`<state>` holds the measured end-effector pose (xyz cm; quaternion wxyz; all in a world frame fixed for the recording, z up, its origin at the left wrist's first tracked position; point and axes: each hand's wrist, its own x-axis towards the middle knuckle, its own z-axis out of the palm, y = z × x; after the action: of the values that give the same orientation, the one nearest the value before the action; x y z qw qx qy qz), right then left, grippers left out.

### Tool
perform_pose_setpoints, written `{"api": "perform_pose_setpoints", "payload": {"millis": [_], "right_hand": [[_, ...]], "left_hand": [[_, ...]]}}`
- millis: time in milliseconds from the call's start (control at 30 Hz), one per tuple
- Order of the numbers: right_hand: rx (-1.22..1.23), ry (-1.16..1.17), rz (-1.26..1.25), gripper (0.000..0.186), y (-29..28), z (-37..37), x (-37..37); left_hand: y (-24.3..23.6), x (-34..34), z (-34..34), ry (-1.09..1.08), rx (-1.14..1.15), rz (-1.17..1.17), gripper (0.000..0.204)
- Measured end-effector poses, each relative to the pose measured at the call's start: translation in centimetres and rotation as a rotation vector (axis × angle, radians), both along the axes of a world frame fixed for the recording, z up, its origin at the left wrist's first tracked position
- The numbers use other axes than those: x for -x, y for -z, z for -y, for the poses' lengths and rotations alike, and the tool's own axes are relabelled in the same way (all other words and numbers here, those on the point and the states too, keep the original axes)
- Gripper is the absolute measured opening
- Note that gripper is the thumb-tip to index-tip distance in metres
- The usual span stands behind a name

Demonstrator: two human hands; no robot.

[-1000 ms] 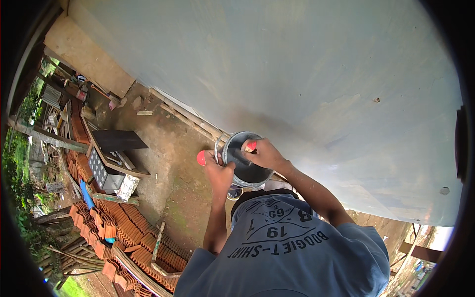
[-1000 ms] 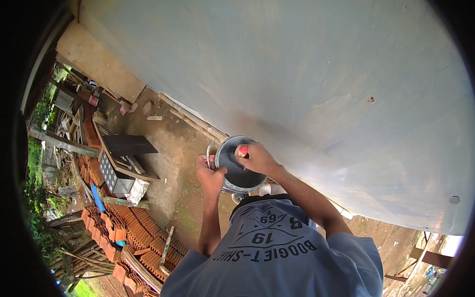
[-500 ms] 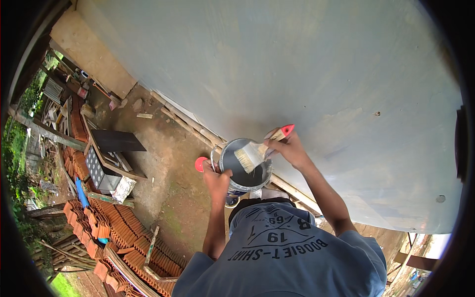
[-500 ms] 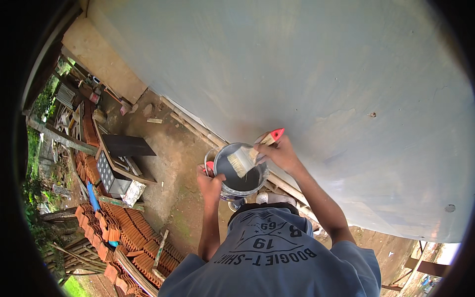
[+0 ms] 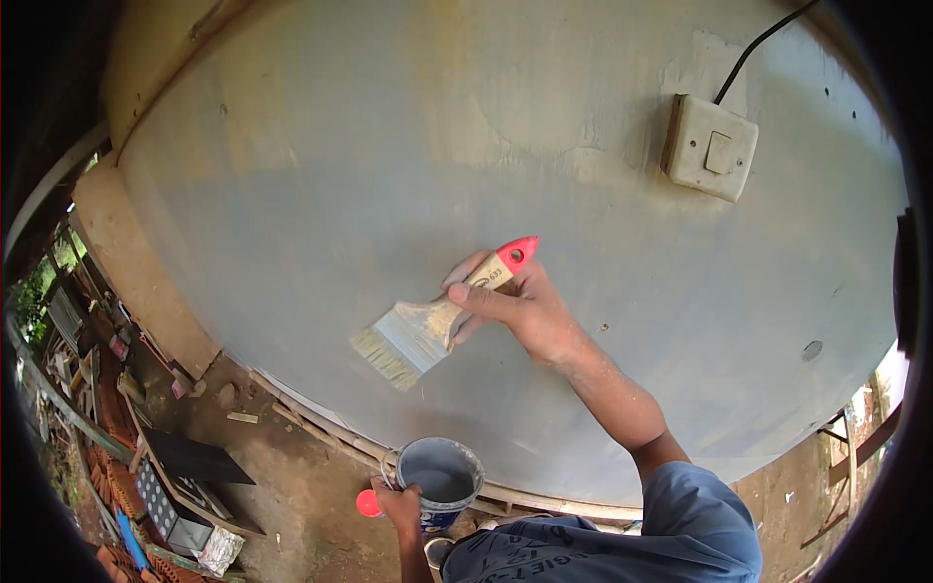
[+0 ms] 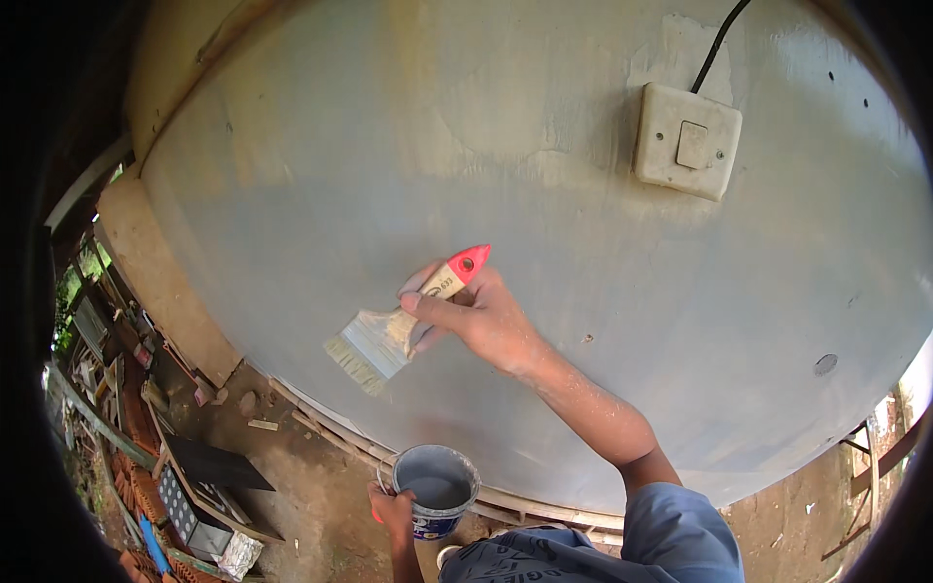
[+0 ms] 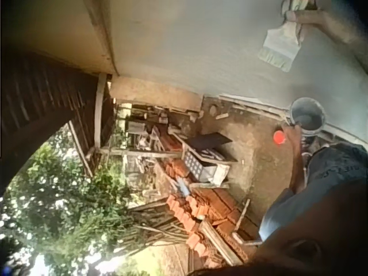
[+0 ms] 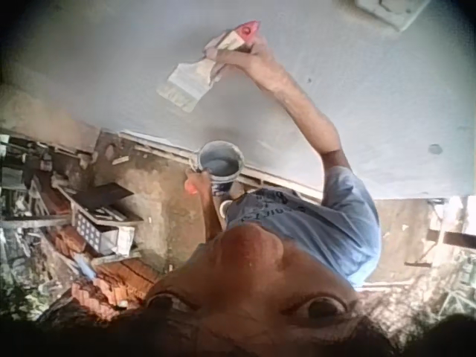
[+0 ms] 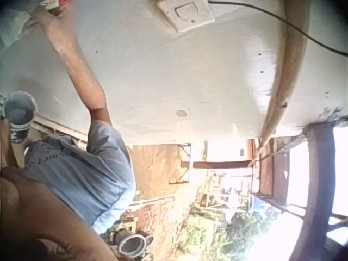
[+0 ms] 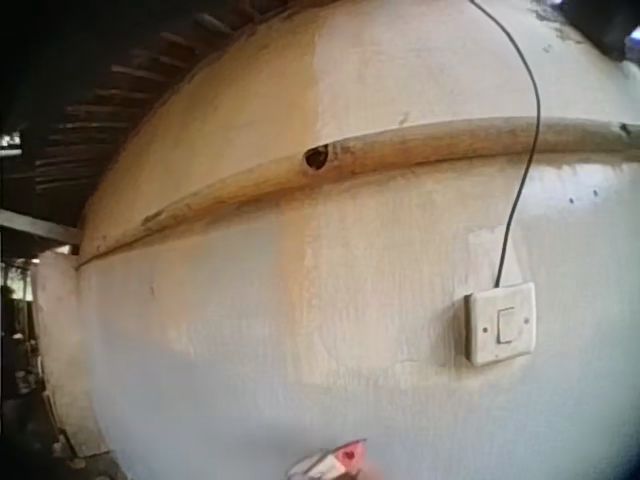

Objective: The person paints the exterior wall of a building using a brush. They dip the brush into a paint bucket and apply the light-colored paint to the surface, working around an electrical switch and moving along the wall.

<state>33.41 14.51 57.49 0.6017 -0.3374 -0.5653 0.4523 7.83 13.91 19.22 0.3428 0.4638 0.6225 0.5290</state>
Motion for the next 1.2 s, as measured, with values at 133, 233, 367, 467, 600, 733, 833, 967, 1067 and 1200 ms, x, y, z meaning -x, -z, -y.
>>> {"api": "perform_pose_setpoints", "payload": {"millis": [133, 233, 367, 467, 600, 733, 833, 967, 1067, 1200], "right_hand": [[-0.529, 0.309, 0.316, 0.014, -6.8, -0.3, 1.1], [-0.840, 0.526, 0.516, 0.014, -11.8, -1.6, 2.4], [-1.461, 1.073, 0.944, 0.014, -14.9, -3.1, 3.4], [-1.537, 1.304, 1.083, 0.014, -15.2, -3.6, 2.7], [-1.536, 1.439, 1.290, 0.009, -16.1, -3.6, 0.8], [-1.411, 1.425, 1.480, 0.012, -18.0, -3.3, 0.0], [-1.522, 1.462, 1.476, 0.008, -19.3, -5.1, -0.7], [-1.362, 1.486, 1.649, 0.003, -18.1, -6.2, -0.8], [-1.242, 1.442, 1.790, 0.006, -14.5, -5.2, -0.2], [-1.222, 1.344, 1.968, 0.006, -8.6, -3.6, 0.7]], "left_hand": [[0.2, -0.6, -0.3, -0.009, 0.004, 0.018, 0.045], [0.2, -0.4, -0.2, -0.001, 0.016, 0.017, 0.045], [0.7, -0.4, 0.0, -0.013, 0.028, 0.016, 0.045], [2.0, -0.3, -0.2, 0.002, 0.027, 0.103, 0.045], [2.4, -0.5, -0.5, -0.005, 0.007, 0.063, 0.044], [1.1, -1.4, -0.4, 0.041, 0.009, -0.036, 0.043], [0.9, -1.8, -0.3, 0.087, 0.018, -0.082, 0.042], [3.0, -1.0, -0.6, 0.096, 0.017, -0.007, 0.042], [3.1, -2.1, 0.2, 0.088, 0.024, 0.052, 0.043], [3.6, -1.6, 0.7, 0.078, 0.027, 0.058, 0.045]]}}
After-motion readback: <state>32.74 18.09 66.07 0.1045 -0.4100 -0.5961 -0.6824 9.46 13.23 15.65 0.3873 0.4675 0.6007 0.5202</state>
